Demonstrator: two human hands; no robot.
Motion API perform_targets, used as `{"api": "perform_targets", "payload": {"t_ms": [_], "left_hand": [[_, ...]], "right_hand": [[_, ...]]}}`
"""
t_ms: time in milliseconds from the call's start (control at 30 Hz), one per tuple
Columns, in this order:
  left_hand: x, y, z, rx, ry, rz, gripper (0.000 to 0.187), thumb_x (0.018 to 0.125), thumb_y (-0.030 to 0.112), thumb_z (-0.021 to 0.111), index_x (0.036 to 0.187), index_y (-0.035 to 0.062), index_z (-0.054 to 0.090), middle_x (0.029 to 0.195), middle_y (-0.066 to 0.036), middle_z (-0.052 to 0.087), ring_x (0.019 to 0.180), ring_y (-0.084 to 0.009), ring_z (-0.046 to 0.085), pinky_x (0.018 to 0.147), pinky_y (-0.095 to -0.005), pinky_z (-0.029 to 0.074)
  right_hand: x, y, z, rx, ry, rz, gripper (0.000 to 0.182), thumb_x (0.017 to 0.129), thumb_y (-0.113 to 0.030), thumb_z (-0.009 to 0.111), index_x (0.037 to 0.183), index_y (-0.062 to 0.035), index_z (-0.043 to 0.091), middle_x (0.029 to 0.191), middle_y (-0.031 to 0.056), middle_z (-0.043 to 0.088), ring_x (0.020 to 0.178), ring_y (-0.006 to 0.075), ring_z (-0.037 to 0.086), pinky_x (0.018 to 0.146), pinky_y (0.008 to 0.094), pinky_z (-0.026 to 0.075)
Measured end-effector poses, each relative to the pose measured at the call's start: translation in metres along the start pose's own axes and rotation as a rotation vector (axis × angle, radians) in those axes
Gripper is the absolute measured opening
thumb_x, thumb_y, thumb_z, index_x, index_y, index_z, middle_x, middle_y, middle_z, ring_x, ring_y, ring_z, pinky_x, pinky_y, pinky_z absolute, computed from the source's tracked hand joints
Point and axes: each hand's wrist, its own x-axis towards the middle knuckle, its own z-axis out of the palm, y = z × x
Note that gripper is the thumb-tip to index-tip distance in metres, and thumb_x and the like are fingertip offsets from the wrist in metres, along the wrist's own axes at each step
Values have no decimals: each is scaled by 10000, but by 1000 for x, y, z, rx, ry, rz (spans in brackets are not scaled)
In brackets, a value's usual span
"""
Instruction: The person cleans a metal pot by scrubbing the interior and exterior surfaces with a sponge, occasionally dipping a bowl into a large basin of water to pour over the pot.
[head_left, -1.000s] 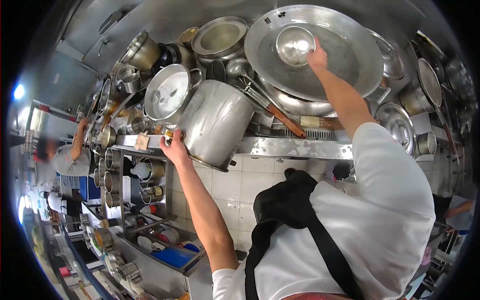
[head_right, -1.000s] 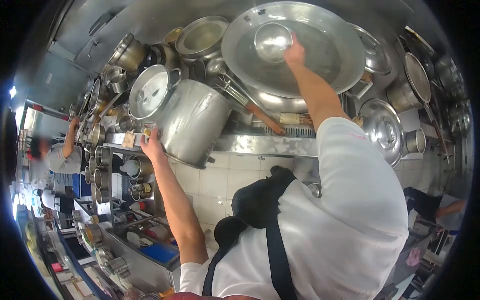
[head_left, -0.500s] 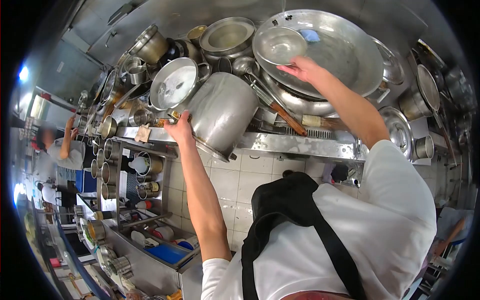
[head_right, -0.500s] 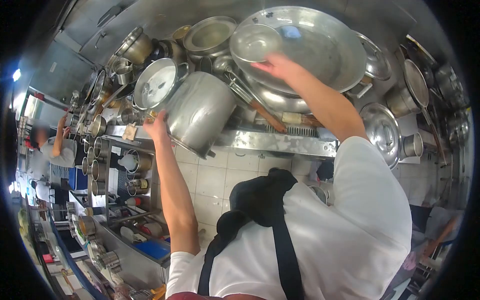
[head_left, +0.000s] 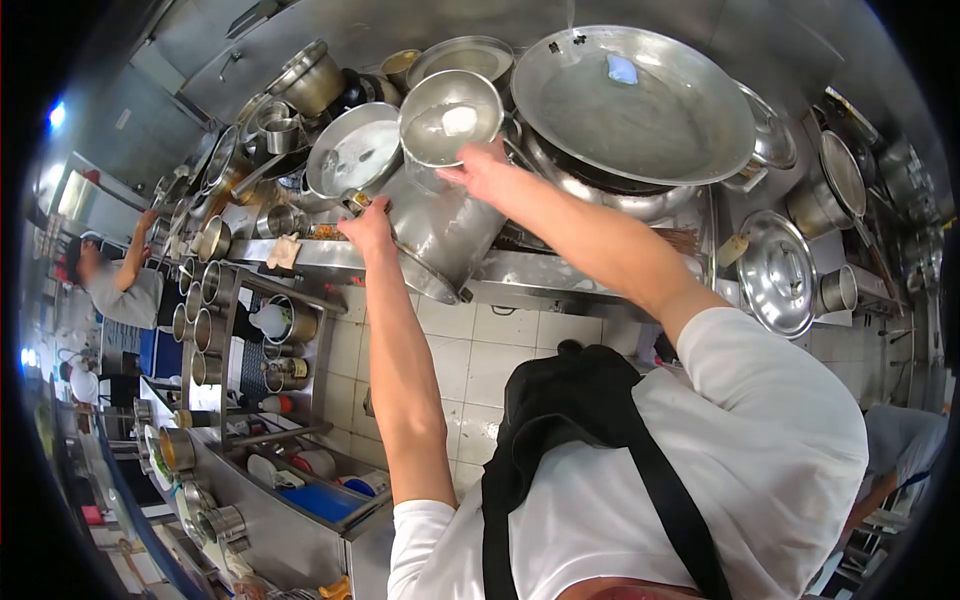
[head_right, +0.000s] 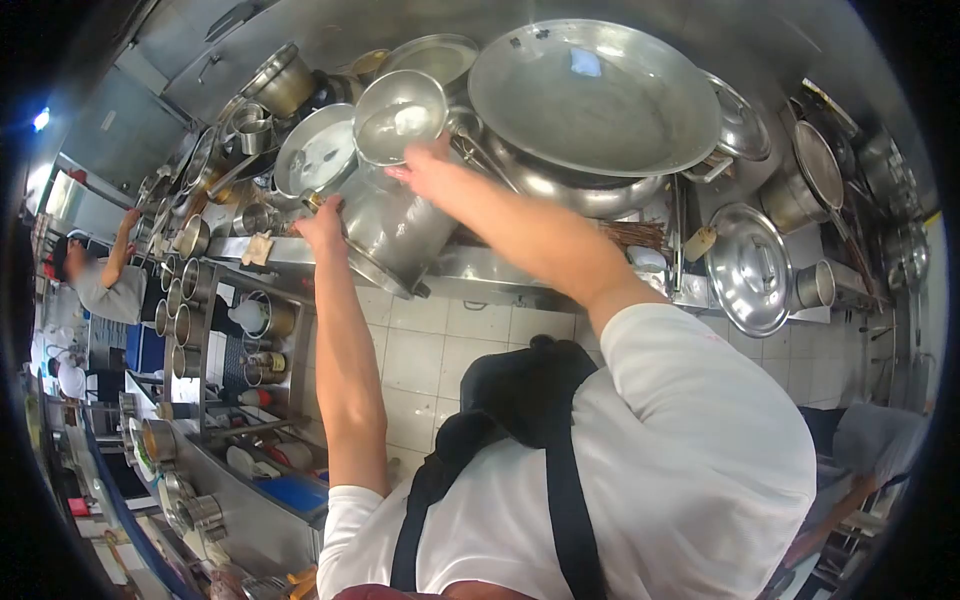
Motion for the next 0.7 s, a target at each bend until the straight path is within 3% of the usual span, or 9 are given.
{"api": "perform_targets", "payload": {"t_ms": [100,300,333,367,400,433,467,600,700], "left_hand": [[27,-23,6,-17,-5,12,1082,639,170,881,1473,-173,282,1416,-308,508,1276,-345,564,1089,-363,439],[7,2,0,140,-14,-12,1097,618,194,886,1433,-221,279,1311,-309,596,1174,-363,635,1028,-377,494],[0,4,1,174,52,14,932,647,227,887,1372,-175,462,1301,-322,608,1146,-360,653,988,-379,518],[0,7,3,180,47,20,932,647,227,887,1372,-175,462,1301,-322,608,1146,-360,653,988,-379,518],[13,-3,3,186,-43,35,791,673,270,878,1288,-125,574,1314,-340,595,1138,-364,657,975,-381,524],[23,-8,2,192,-133,47,661,700,312,868,1203,-76,685,1328,-358,583,1129,-367,660,963,-383,530],[34,-10,3,458,-77,112,484,747,397,838,1039,14,789,1276,-334,633,1088,-391,677,953,-415,538],[20,-1,4,959,137,414,582,796,502,780,1094,3,753,1162,-298,695,1071,-441,683,977,-537,515],[32,1,6,868,-16,353,589,848,493,723,1125,-25,686,1203,-332,662,1106,-468,657,972,-570,497]], "right_hand": [[5,31,22,88,4,-44,806,879,192,449,1516,-246,219,1511,195,392,1190,428,617,857,564,652],[-16,62,63,185,100,-61,632,925,112,424,1480,-170,316,1466,170,457,1143,376,650,747,488,671],[-12,66,65,191,133,-57,632,914,110,444,1473,-168,346,1445,165,482,1121,368,655,718,467,666],[-8,70,72,196,164,-53,632,903,108,463,1466,-166,376,1425,160,506,1098,360,660,689,446,661],[28,97,74,198,186,-103,761,906,70,513,1583,-188,278,1488,136,464,1180,328,608,790,392,624],[16,92,76,205,190,-101,761,906,70,513,1583,-188,278,1488,136,464,1180,328,608,790,392,624],[3,91,81,251,167,-75,778,887,84,518,1585,-167,285,1494,146,463,1194,320,606,837,384,605],[-19,80,87,282,145,-39,781,861,115,518,1583,-107,318,1509,171,470,1253,316,587,950,381,549],[-2,92,87,202,144,-143,750,862,123,514,1568,-72,356,1485,185,509,1291,316,573,1018,381,508]]}}
